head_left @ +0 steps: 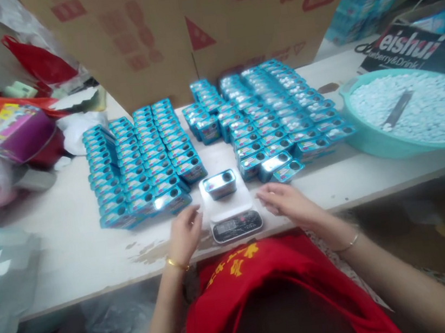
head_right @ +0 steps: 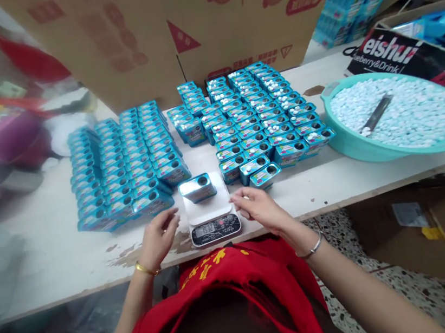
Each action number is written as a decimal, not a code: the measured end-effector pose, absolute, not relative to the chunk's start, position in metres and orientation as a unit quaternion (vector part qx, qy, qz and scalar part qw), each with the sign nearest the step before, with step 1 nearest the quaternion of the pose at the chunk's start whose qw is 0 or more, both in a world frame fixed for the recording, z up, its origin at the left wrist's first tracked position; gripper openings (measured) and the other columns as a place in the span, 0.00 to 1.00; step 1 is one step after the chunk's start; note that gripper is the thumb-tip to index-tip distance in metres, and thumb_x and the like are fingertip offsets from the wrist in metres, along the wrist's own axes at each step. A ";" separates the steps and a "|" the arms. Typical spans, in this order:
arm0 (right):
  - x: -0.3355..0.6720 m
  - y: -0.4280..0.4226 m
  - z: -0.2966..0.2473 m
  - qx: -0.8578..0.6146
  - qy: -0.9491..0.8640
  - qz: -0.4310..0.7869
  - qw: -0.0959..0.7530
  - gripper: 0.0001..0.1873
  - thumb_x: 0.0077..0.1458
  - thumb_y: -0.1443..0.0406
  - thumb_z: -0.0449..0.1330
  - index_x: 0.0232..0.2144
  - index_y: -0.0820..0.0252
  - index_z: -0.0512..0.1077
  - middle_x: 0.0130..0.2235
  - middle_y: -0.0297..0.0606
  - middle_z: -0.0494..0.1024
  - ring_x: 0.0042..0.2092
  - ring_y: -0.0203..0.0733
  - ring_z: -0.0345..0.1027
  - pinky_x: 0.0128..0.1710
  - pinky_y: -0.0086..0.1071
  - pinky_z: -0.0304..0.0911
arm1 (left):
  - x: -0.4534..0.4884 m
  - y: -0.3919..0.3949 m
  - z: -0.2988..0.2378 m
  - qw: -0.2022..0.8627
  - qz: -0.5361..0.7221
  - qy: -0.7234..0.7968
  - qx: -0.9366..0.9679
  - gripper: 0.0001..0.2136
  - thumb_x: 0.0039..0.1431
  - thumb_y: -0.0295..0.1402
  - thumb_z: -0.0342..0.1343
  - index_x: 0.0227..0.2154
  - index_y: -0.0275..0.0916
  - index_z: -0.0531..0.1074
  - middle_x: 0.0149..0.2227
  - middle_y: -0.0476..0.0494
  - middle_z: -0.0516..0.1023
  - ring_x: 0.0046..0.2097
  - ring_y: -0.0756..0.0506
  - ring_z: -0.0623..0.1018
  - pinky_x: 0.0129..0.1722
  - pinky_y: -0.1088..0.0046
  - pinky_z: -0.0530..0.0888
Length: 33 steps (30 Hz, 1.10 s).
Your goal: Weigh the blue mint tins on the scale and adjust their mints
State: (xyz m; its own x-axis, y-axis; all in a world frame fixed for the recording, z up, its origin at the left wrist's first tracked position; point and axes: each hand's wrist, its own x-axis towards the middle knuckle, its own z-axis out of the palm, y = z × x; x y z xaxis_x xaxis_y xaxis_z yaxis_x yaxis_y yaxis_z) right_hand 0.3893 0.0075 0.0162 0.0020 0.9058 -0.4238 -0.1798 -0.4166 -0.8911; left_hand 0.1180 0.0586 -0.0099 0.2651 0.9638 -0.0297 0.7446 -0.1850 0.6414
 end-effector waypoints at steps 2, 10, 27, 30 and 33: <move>0.385 0.032 0.038 -0.551 -0.429 0.580 0.420 0.19 0.52 0.50 0.61 0.28 0.62 0.67 0.23 0.28 0.62 0.22 0.28 0.50 0.22 0.25 0.43 | 0.120 0.064 -0.003 0.277 0.238 0.563 0.741 0.15 0.60 0.40 0.49 0.44 0.36 0.73 0.39 0.40 0.78 0.37 0.46 0.77 0.39 0.69 0.73; 0.370 0.098 0.066 -0.539 -0.682 0.406 0.284 0.14 0.59 0.60 0.56 0.27 0.65 0.72 0.29 0.36 0.73 0.32 0.35 0.63 0.33 0.29 0.54 | 0.117 0.073 -0.004 0.287 0.262 0.549 0.740 0.15 0.60 0.42 0.50 0.41 0.37 0.73 0.38 0.41 0.79 0.35 0.46 0.76 0.38 0.70 0.72; 0.363 0.107 0.063 -0.510 -0.684 0.425 0.301 0.19 0.59 0.54 0.56 0.31 0.65 0.76 0.28 0.36 0.74 0.31 0.34 0.63 0.34 0.29 0.56 | 0.115 0.080 -0.021 0.299 0.248 0.559 0.732 0.14 0.60 0.40 0.51 0.41 0.36 0.74 0.38 0.42 0.79 0.34 0.48 0.75 0.36 0.71 0.72; 0.363 0.109 0.062 -0.499 -0.663 0.456 0.322 0.19 0.58 0.55 0.57 0.27 0.66 0.74 0.25 0.34 0.69 0.29 0.33 0.59 0.31 0.28 0.54 | 0.114 0.080 -0.024 0.300 0.247 0.561 0.732 0.14 0.60 0.40 0.51 0.41 0.36 0.74 0.39 0.41 0.79 0.35 0.47 0.75 0.37 0.70 0.72; 0.366 0.105 0.064 -0.503 -0.560 0.545 0.369 0.17 0.58 0.55 0.58 0.28 0.66 0.72 0.20 0.28 0.59 0.23 0.29 0.51 0.23 0.25 0.47 | 0.113 0.079 -0.026 0.303 0.250 0.562 0.728 0.14 0.60 0.40 0.51 0.41 0.36 0.74 0.39 0.41 0.79 0.35 0.47 0.76 0.38 0.70 0.72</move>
State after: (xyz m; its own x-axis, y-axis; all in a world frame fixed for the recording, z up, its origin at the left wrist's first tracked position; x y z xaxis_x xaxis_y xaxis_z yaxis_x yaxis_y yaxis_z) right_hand 0.3656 0.1054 0.0644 -0.2217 0.9659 -0.1340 0.1607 -0.0994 -0.9820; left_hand 0.1130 0.0794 -0.0256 0.2439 0.9695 0.0228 0.6672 -0.1848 0.7216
